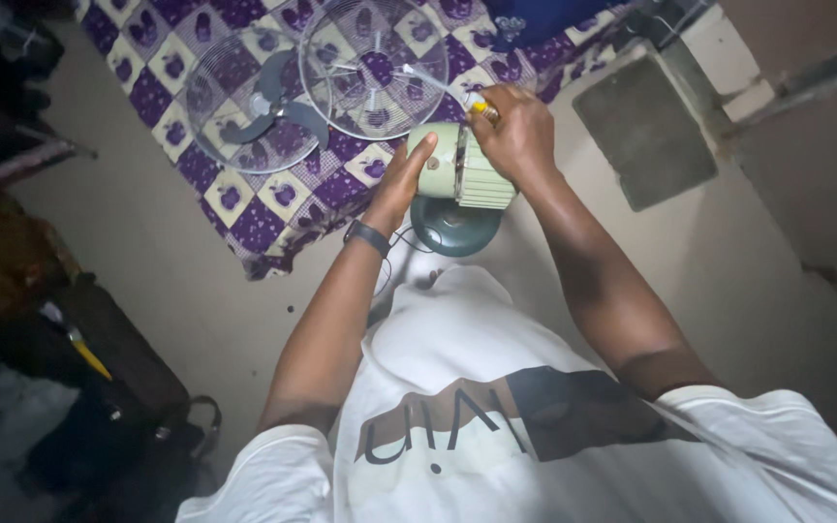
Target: The person assembles a standing fan by attaching the motor housing to the stand and securing the front grille. They use a screwdriver to tighten screws on the motor and the grille, completing the assembly process.
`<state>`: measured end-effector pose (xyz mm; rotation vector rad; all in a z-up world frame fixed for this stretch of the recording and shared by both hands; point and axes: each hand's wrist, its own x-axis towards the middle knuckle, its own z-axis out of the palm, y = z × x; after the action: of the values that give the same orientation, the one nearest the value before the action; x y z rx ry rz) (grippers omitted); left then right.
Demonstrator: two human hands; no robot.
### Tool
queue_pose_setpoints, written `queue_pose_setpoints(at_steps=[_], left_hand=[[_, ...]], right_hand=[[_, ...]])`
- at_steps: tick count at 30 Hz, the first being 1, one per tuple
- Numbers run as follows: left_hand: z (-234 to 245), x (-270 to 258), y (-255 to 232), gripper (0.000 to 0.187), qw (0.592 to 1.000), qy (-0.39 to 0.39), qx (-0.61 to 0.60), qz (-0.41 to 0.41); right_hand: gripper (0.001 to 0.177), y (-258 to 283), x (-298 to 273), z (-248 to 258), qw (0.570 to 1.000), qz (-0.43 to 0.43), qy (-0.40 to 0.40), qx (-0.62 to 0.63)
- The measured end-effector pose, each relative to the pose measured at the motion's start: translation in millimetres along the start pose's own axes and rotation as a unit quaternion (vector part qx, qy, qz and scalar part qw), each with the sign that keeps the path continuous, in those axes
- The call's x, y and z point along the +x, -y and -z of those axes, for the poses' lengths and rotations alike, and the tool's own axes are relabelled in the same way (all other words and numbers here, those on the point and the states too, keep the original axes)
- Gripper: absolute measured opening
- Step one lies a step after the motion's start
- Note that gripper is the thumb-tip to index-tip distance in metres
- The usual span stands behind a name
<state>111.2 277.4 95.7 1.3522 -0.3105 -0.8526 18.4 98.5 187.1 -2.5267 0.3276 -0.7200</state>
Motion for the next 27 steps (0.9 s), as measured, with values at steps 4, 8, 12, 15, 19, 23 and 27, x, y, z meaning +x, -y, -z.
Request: queue_pose_setpoints(at_steps=[4, 8, 12, 15, 19, 23, 27], left_hand=[[4, -2, -13, 0.077, 0.998, 0.018, 0.048, 0.036], [15, 0, -21, 0.080, 0.992, 0.033, 0.078, 0.098], [23, 4, -18, 0.079, 0.995, 0.078, 0.047, 0.051], [22, 5, -16, 0.081, 0.993, 0.111, 0.033, 0.010], [15, 3, -22, 0.083, 0.992, 0.075, 0.068, 0.081], [7, 0, -27, 0.085, 0.986, 0.043, 0.147, 0.069], [2, -5, -22, 0.087, 0.984, 0.039, 0.173, -0.013]], right_hand=[[0.024, -2, -6, -3, 0.999, -0.041, -0.017, -0.016], [0.027, 1, -6, -7, 0.998, -0.057, -0.022, -0.017], [0.027, 3, -2, -6, 0.998, -0.047, -0.021, -0.027], [0.027, 4, -2, -3, 0.999, -0.038, -0.021, -0.030], [0.028, 4, -2, -3, 0.998, -0.042, -0.013, -0.036], [0.027, 2, 1, -4, 0.999, -0.024, -0.006, -0.044], [0.026, 1, 0, -4, 0.999, -0.002, 0.001, -0.045]])
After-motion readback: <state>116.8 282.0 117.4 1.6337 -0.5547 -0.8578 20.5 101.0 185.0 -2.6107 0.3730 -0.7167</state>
